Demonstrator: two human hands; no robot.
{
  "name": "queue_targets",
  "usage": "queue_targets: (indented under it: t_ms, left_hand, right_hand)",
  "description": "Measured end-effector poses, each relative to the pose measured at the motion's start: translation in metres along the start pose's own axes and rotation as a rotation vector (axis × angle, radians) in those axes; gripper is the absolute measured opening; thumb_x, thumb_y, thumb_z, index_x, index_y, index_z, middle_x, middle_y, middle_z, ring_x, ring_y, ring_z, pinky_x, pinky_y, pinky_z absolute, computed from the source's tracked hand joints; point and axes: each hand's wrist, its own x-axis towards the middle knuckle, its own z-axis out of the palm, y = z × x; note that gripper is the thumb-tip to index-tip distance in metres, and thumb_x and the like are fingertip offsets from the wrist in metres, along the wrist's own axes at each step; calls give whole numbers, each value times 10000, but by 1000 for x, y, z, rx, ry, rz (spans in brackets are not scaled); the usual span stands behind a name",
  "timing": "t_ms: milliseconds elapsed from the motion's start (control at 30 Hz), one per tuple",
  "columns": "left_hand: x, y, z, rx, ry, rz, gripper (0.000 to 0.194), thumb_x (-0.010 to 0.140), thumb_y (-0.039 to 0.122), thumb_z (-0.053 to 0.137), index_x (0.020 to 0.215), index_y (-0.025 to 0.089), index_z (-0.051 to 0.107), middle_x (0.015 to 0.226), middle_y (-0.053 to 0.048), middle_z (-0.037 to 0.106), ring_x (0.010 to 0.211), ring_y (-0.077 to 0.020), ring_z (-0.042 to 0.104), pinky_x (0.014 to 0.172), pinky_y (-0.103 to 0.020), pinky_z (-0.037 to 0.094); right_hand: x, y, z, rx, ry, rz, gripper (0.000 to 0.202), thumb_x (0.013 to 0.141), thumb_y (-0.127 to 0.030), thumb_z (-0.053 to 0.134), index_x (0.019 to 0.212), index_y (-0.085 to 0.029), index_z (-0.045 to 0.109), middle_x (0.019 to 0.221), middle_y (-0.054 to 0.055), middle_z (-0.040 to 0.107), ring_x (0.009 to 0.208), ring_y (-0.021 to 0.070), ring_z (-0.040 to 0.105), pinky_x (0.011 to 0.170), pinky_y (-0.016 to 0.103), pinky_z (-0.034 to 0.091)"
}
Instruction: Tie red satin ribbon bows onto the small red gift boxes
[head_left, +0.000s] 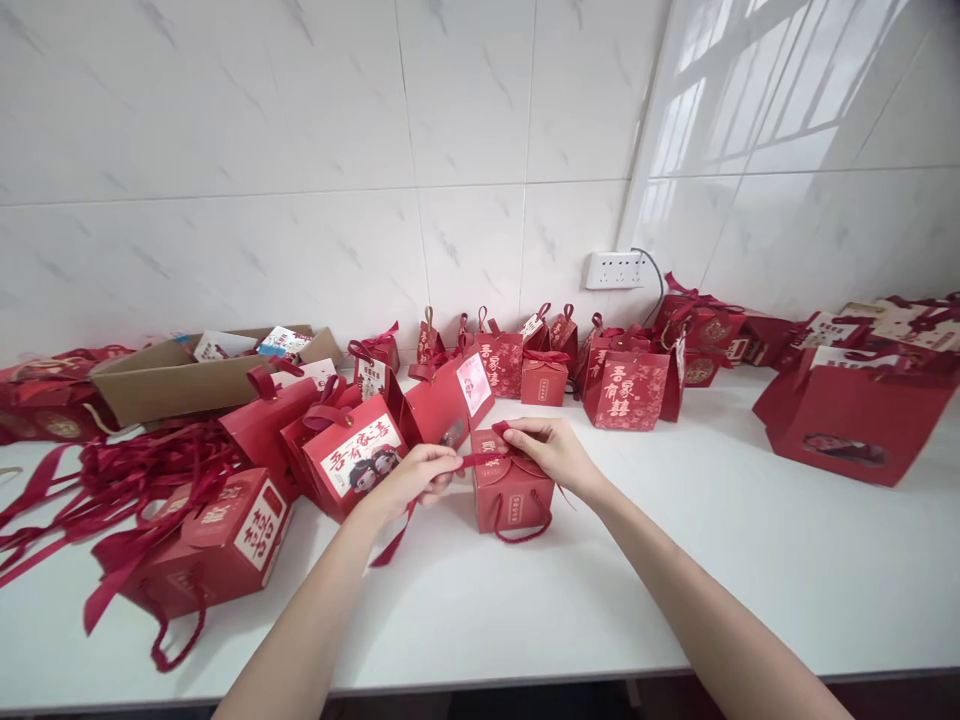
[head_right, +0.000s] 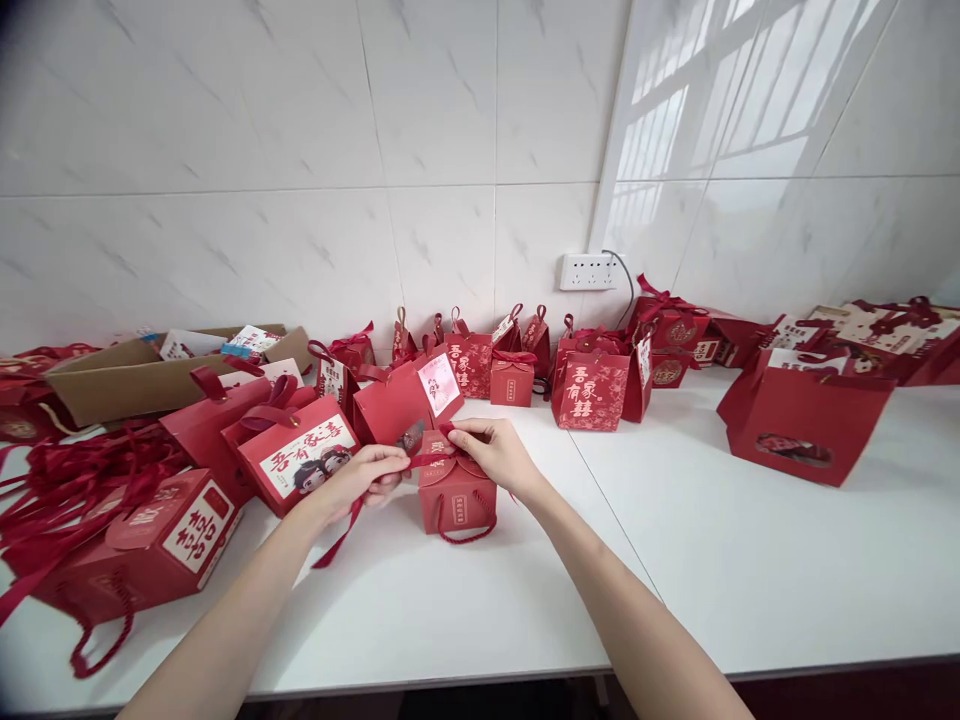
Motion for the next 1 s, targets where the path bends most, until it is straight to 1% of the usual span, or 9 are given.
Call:
queue_targets:
  t_ms: [100, 167, 267, 367, 433, 533, 767, 867, 1000]
  left_hand:
    - [-9, 17, -2, 96, 16, 48, 253, 700, 378, 649, 845, 197, 547, 459, 118, 263, 376, -34, 161, 377, -180, 98]
    - [-14, 30, -1, 252, 10, 124, 259, 720, 370, 632, 910, 217, 544, 484, 108, 331, 376, -39, 199, 375, -184, 145]
    - [-20, 45, 2, 584, 28, 180, 214, 719, 358, 637, 877, 222, 590, 611, 59, 519, 388, -47, 322, 389, -206, 219]
    - [-23, 54, 2, 817, 97, 175, 216, 742, 427, 604, 778, 216, 634, 626, 28, 575, 382, -79, 381, 390, -238, 228]
    - [-24, 59, 3, 863, 124, 228, 253, 750, 454, 590, 689, 212, 636, 604, 13, 579, 412, -107, 423, 414, -250, 248]
    - [-24, 69, 9, 852, 122, 361, 242, 756, 421, 594, 641, 214, 646, 650, -8, 597, 516, -142, 489, 479, -251, 294]
    - [-12, 99, 41, 997, 96, 538, 208, 822, 327, 505, 739, 214, 659, 723, -6, 601, 652, -165, 501, 587, -250, 315]
    - [1, 104, 48, 1063, 64, 579, 200, 838, 284, 470, 757, 216, 640, 769, 5, 623, 680, -155, 516, 614, -249, 328]
    - [20, 104, 46, 965, 17, 555, 108, 793, 257, 529, 765, 218, 626, 817, 16, 656, 731, -157, 557, 653, -249, 366]
  right_hand:
    - [-2, 3, 2, -7, 29, 0, 234, 792, -386, 556, 829, -186, 671, 832, 50, 689, 791, 210, 618, 737, 342, 465]
    - [-2, 4, 3, 32, 36, 5, 185, 777, -362, 569, 809, -189, 625, 810, 40, 674, 758, 193, 624, 720, 334, 473]
    - [-1, 6, 5, 148, 71, 28, 180, 738, -325, 605, 823, -213, 492, 720, -4, 651, 691, 166, 633, 683, 312, 480]
    - [-2, 6, 6, 177, 103, 68, 267, 719, -283, 620, 877, -238, 409, 680, -32, 660, 669, 158, 637, 647, 292, 474]
    - [-2, 5, 6, 156, 97, 94, 259, 714, -275, 622, 901, -231, 449, 690, -22, 672, 688, 163, 643, 643, 288, 473]
    - [-2, 3, 6, 128, 79, 117, 173, 702, -281, 627, 834, -196, 555, 714, 9, 678, 728, 177, 656, 664, 293, 483]
    - [1, 3, 5, 101, 87, 60, 94, 689, -256, 618, 737, -179, 643, 738, 22, 675, 717, 175, 635, 687, 310, 486]
    - [1, 3, 3, 57, 64, 19, 77, 700, -229, 584, 682, -180, 640, 685, 7, 652, 646, 154, 594, 644, 293, 462]
    - [1, 4, 2, 45, 42, 3, 100, 695, -218, 578, 623, -177, 634, 647, 1, 639, 617, 148, 565, 615, 281, 440]
